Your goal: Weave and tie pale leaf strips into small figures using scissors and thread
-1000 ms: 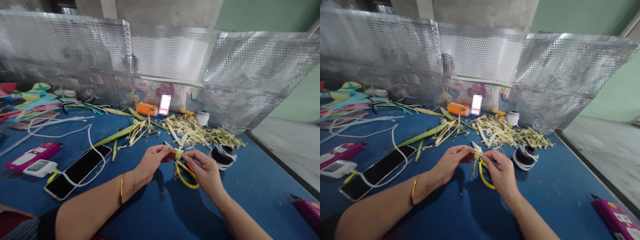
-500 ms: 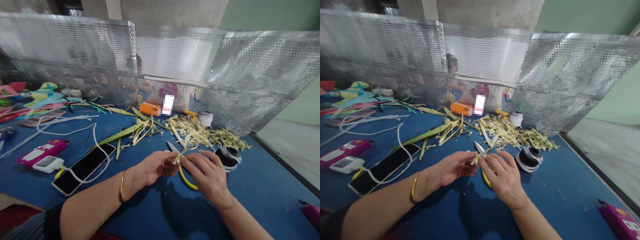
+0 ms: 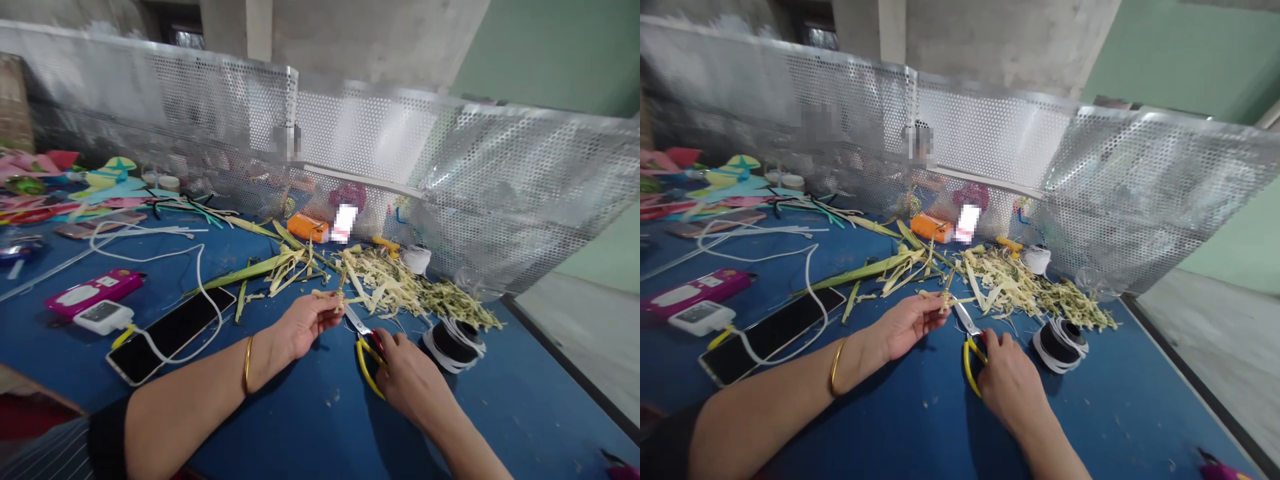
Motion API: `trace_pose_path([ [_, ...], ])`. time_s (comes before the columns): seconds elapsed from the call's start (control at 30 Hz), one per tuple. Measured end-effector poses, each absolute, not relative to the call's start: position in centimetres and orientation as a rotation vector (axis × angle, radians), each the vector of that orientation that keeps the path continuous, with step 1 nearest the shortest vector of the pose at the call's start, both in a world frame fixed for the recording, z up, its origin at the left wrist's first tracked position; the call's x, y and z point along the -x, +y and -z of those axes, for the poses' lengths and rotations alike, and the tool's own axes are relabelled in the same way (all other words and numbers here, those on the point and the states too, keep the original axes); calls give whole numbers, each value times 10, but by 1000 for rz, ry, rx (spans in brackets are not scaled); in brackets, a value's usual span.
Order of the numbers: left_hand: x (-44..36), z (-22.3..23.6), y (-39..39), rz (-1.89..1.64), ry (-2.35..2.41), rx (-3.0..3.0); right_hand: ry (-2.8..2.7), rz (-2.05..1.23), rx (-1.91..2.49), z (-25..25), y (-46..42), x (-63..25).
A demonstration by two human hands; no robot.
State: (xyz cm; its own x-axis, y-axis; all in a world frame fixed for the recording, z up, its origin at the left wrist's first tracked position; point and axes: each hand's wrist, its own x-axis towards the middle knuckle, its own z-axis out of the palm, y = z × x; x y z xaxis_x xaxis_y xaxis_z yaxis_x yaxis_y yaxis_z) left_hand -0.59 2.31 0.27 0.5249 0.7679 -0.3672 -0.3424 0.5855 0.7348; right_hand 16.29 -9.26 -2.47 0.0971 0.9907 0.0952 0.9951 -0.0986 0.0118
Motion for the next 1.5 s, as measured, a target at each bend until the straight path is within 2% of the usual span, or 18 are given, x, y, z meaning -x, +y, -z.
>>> trace_pose_path([
  [0.23,8,-4,27,-774,724,-680,-1945,16,2334,29,-88,-173],
  [0.3,9,-4,30,-794,729,-694,-1850,-123,2260,30,-88,-175],
  [0.5,11,-5,37,-960,694,-708,-1472,-708,1685,26,-83,-186],
  [0.77,11,-3,43,-1077,723,-697,-1367,-958,1657,21,-86,-181],
  [1.03,7,2,38,-1044,778,-753,-1398,-785,1738,17,-89,-176],
  [1.5,5,3,34,-1015,762,-771,-1382,-719,1725,15,-87,-170],
])
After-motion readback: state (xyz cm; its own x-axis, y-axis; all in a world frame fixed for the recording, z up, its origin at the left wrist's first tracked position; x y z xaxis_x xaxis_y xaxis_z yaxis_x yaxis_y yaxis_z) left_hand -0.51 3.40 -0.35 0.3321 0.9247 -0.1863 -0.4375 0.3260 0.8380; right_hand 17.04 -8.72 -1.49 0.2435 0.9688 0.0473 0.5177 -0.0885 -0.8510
